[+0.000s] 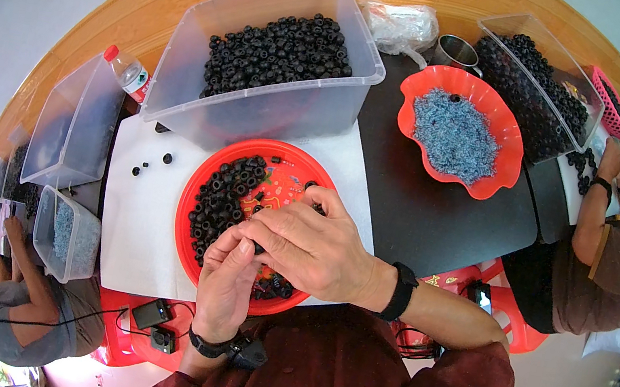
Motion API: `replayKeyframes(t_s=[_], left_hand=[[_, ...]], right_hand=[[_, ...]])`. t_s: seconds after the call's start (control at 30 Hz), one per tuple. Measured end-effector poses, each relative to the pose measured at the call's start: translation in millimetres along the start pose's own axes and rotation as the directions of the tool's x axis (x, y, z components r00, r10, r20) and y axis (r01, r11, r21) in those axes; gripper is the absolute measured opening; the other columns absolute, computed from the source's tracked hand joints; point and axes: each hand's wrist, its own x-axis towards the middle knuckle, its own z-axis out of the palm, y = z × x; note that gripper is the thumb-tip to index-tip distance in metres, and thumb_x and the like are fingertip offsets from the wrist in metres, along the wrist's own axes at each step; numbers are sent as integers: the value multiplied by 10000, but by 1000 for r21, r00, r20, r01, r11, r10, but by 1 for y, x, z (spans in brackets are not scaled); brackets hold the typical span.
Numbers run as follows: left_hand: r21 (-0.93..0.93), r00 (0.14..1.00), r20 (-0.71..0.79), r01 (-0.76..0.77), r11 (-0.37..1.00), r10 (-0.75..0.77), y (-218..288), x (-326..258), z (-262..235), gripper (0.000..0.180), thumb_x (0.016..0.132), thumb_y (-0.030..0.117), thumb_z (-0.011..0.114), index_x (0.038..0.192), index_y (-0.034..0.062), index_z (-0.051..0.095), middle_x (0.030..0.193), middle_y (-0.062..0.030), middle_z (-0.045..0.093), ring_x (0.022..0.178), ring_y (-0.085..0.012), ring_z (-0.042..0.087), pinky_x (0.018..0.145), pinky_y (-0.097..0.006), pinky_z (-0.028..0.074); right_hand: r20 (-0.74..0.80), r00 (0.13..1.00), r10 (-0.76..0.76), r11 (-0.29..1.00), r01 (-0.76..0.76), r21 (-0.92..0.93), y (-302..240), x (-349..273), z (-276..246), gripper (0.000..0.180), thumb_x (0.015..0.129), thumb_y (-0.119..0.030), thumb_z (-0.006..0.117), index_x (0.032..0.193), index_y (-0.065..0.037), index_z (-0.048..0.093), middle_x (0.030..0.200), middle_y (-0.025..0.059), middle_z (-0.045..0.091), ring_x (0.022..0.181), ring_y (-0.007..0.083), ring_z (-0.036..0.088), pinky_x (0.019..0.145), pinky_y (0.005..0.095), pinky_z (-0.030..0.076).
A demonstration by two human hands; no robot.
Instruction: Sorting and inspecting small black rubber gaskets or o-rings on a red plate in a manufacturing workshop.
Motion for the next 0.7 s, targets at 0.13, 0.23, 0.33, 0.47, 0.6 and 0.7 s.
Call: replayKeyframes(t_s=[0.13, 0.23, 0.33, 0.47, 0.6, 0.7], left_hand=[[1, 999, -45, -18, 1000, 18, -1, -2, 0, 198, 930, 78, 552, 1088, -24, 613, 1031, -63, 632, 921, -135, 614, 873, -282, 470], [192, 985, -32, -162, 968, 171, 4, -2, -3, 198, 911, 76, 568, 1074, -24, 618, 1020, -89, 632, 935, -165, 608, 877, -299, 458], [362, 957, -9, -266, 894, 289, 5, 0, -2, 195, 868, 78, 608, 1035, -21, 633, 1000, -104, 632, 1004, -198, 549, 913, -321, 412], [522, 902, 143, -418, 744, 407, 5, -1, -1, 186, 835, 73, 636, 1001, -8, 653, 977, -88, 649, 1051, -242, 504, 937, -360, 383], [552, 889, 167, -442, 707, 426, 7, -1, 1, 191, 823, 79, 650, 998, 3, 661, 968, -73, 659, 1054, -259, 503, 935, -376, 382], [583, 885, 187, -450, 677, 427, 8, 0, 1, 202, 814, 84, 659, 1000, 5, 662, 975, -70, 658, 1057, -260, 503, 938, -374, 381]], right_hand=[[7, 995, 103, 989, -103, 107, -1, 6, -6, 439, 701, -202, 758, 1096, -63, 626, 990, 48, 633, 800, 184, 600, 764, 334, 421], [126, 916, 381, 828, -399, 394, -8, 10, -15, 342, 795, -190, 716, 1083, -36, 616, 937, 58, 637, 748, 159, 587, 712, 284, 432], [486, 685, 543, 305, -700, 646, -5, 3, -14, 273, 913, -277, 588, 1015, -25, 602, 843, 45, 601, 678, 115, 544, 625, 232, 423], [804, 519, 291, -212, -784, 583, -8, 4, -12, 439, 983, -435, 433, 878, -33, 575, 712, -7, 508, 569, 52, 414, 498, 202, 330], [860, 472, 194, -399, -763, 509, -13, 14, -14, 424, 987, -414, 416, 755, -70, 505, 625, -39, 385, 512, 53, 287, 440, 221, 209], [886, 424, 187, -496, -738, 458, -15, 12, -11, 435, 982, -409, 412, 701, -83, 471, 571, -38, 341, 475, 67, 258, 432, 242, 194]])
